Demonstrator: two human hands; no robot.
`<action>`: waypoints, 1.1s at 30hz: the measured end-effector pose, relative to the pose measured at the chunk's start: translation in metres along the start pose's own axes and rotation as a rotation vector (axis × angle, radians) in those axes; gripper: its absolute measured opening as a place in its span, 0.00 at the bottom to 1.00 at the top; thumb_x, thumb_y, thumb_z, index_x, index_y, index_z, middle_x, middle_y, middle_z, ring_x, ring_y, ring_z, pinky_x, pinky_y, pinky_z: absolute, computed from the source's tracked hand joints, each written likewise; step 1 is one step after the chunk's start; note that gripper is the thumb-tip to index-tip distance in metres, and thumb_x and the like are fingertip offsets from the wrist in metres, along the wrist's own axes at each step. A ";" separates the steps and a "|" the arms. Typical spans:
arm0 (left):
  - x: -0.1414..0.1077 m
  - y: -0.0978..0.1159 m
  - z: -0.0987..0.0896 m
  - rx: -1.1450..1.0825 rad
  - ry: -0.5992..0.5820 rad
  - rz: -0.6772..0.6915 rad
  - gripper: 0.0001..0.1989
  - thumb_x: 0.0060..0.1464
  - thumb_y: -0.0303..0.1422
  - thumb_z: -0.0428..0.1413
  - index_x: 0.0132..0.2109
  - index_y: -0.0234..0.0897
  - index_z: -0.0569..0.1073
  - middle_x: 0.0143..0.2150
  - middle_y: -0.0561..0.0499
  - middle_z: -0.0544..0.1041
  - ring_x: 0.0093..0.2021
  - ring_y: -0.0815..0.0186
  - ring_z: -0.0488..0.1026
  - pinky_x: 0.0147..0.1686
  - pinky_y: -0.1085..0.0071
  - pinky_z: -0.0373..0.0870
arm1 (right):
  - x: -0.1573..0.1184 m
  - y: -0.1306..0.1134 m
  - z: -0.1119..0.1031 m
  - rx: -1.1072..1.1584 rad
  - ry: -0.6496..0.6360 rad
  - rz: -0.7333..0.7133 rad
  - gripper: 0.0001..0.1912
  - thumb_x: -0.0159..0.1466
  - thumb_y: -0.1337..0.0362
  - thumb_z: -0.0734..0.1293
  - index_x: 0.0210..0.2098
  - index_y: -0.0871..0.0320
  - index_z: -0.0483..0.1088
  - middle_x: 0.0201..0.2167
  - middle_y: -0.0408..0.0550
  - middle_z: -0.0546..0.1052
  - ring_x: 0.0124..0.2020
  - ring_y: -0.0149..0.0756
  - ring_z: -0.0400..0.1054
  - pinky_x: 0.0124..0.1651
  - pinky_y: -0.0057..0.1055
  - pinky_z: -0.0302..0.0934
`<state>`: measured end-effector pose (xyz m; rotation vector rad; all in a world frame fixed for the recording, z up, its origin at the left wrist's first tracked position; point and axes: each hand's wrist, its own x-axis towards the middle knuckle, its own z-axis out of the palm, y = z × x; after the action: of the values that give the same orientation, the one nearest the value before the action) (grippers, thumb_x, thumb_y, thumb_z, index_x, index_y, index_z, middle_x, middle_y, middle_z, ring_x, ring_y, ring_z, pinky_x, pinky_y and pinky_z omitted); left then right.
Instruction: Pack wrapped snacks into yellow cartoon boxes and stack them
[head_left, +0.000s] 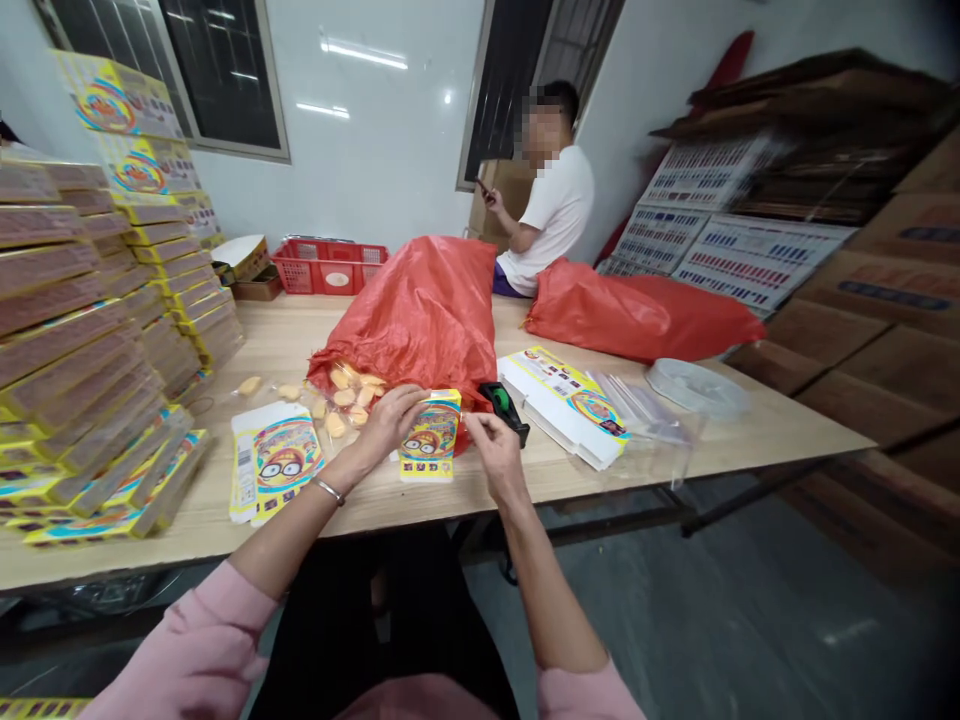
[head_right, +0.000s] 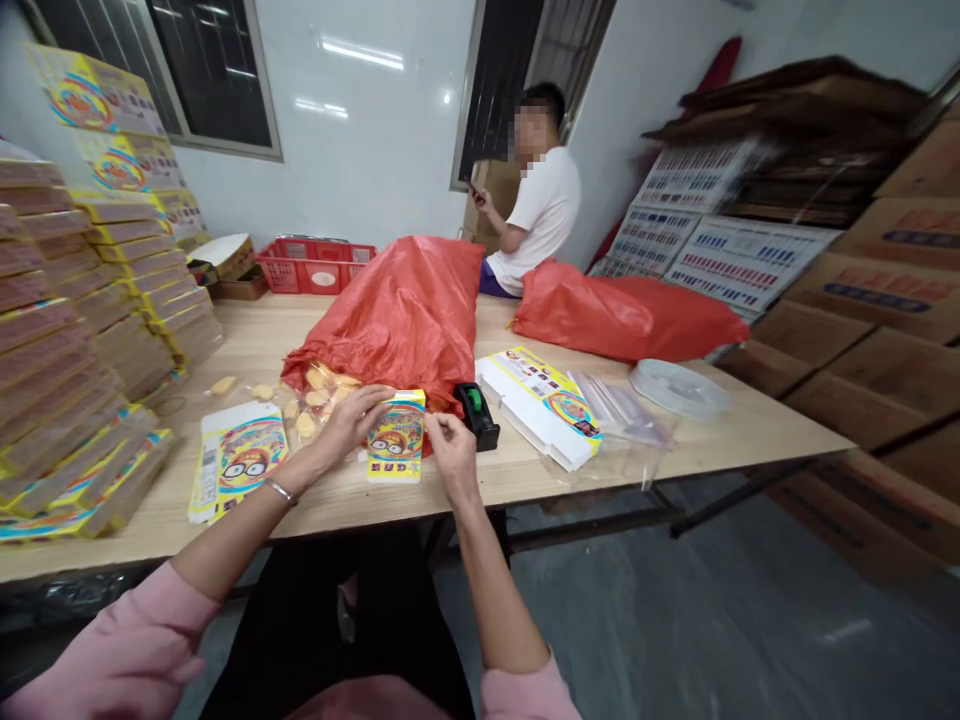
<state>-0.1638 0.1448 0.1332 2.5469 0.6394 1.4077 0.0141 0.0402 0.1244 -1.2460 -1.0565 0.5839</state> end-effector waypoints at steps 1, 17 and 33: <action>0.000 0.001 0.000 0.009 0.007 0.005 0.13 0.65 0.34 0.50 0.50 0.36 0.76 0.48 0.42 0.78 0.49 0.60 0.77 0.49 0.60 0.75 | 0.004 -0.006 0.013 0.047 -0.020 0.040 0.20 0.57 0.48 0.69 0.33 0.60 0.75 0.30 0.47 0.77 0.32 0.37 0.70 0.37 0.31 0.65; -0.002 0.004 -0.001 0.060 -0.083 0.007 0.15 0.65 0.29 0.49 0.57 0.37 0.68 0.53 0.41 0.75 0.55 0.57 0.72 0.54 0.56 0.71 | 0.022 -0.024 0.056 0.008 0.063 0.231 0.15 0.54 0.54 0.68 0.22 0.61 0.74 0.20 0.45 0.75 0.24 0.35 0.69 0.27 0.27 0.61; 0.016 0.008 -0.016 0.041 -0.282 0.143 0.14 0.66 0.30 0.46 0.54 0.32 0.70 0.47 0.41 0.73 0.47 0.61 0.72 0.48 0.63 0.72 | 0.011 -0.029 0.036 0.574 -0.183 0.554 0.10 0.56 0.62 0.75 0.29 0.62 0.74 0.24 0.46 0.79 0.22 0.26 0.71 0.28 0.21 0.67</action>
<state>-0.1680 0.1438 0.1566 2.7988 0.4512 1.0501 -0.0177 0.0587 0.1544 -0.9691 -0.6043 1.3434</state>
